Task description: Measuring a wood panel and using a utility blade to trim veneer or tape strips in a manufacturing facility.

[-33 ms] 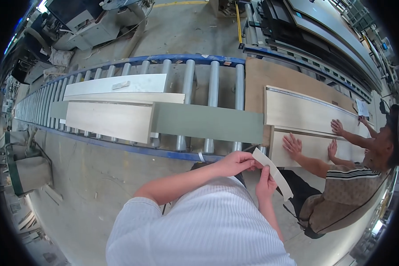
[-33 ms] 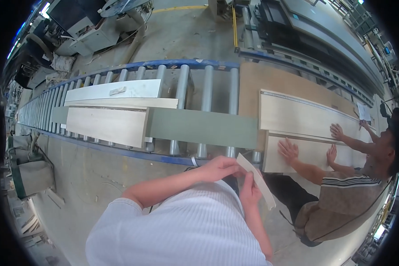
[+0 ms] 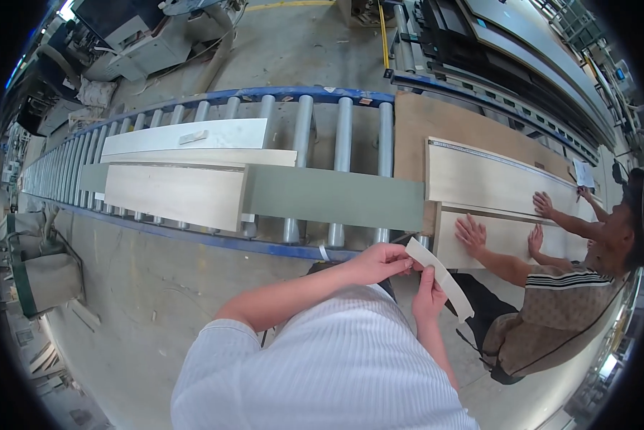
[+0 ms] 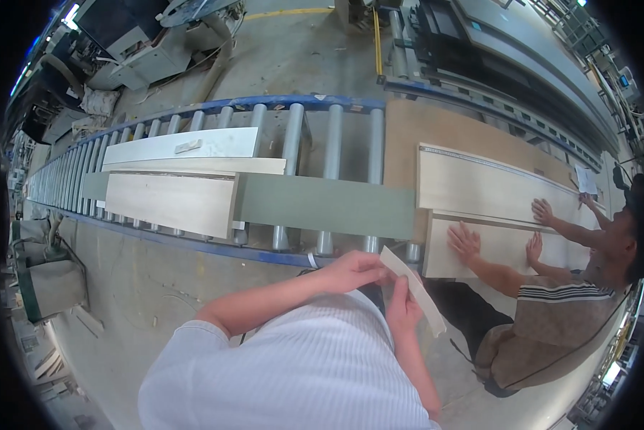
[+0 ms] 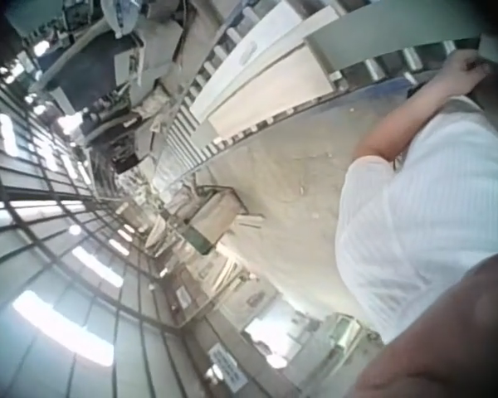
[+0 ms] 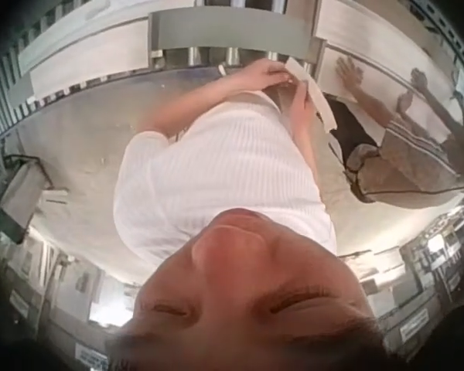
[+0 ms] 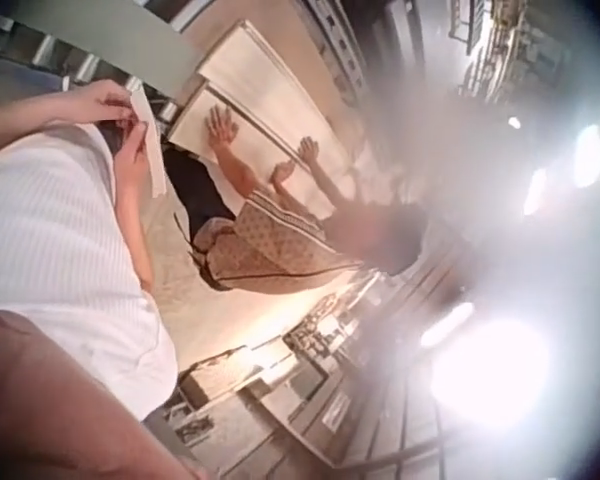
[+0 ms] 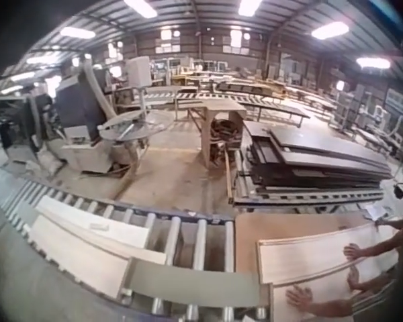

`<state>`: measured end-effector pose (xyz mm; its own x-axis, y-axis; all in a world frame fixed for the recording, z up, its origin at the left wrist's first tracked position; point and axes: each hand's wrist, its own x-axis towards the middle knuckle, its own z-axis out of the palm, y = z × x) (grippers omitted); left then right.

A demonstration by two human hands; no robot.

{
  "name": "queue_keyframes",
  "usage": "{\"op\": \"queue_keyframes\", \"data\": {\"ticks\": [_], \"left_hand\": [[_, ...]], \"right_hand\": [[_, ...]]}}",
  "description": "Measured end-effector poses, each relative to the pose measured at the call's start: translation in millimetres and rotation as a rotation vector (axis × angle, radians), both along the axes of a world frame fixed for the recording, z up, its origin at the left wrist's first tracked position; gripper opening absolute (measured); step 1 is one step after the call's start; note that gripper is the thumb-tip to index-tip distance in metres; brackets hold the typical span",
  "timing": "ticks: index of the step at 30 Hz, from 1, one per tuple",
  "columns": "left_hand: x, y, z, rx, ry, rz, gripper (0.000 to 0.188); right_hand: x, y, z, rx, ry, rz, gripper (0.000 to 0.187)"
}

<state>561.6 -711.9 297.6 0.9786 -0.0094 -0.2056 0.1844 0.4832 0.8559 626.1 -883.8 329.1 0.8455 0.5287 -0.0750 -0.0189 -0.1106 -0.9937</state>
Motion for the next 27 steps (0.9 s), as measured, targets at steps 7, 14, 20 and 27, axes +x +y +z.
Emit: {"op": "queue_keyframes", "data": {"ticks": [7,14,20,27], "left_hand": [[13.5,6.6,14.7,-0.046,0.061,-0.017,0.021],[21.7,2.3,25.8,0.214,0.107,-0.125,0.023],[17.1,-23.7,22.2,0.323,0.095,-0.06,0.021],[9.6,-22.9,16.9,0.823,-0.213,0.016,0.022]], "right_hand": [[12.0,-13.6,-6.4,0.157,0.222,-0.129,0.029],[1.9,-21.9,-7.1,0.181,0.306,-0.205,0.022],[0.1,-24.0,19.4,0.196,0.028,-0.042,0.025],[1.4,-37.7,41.1,-0.01,-0.226,0.045,0.025]]}}
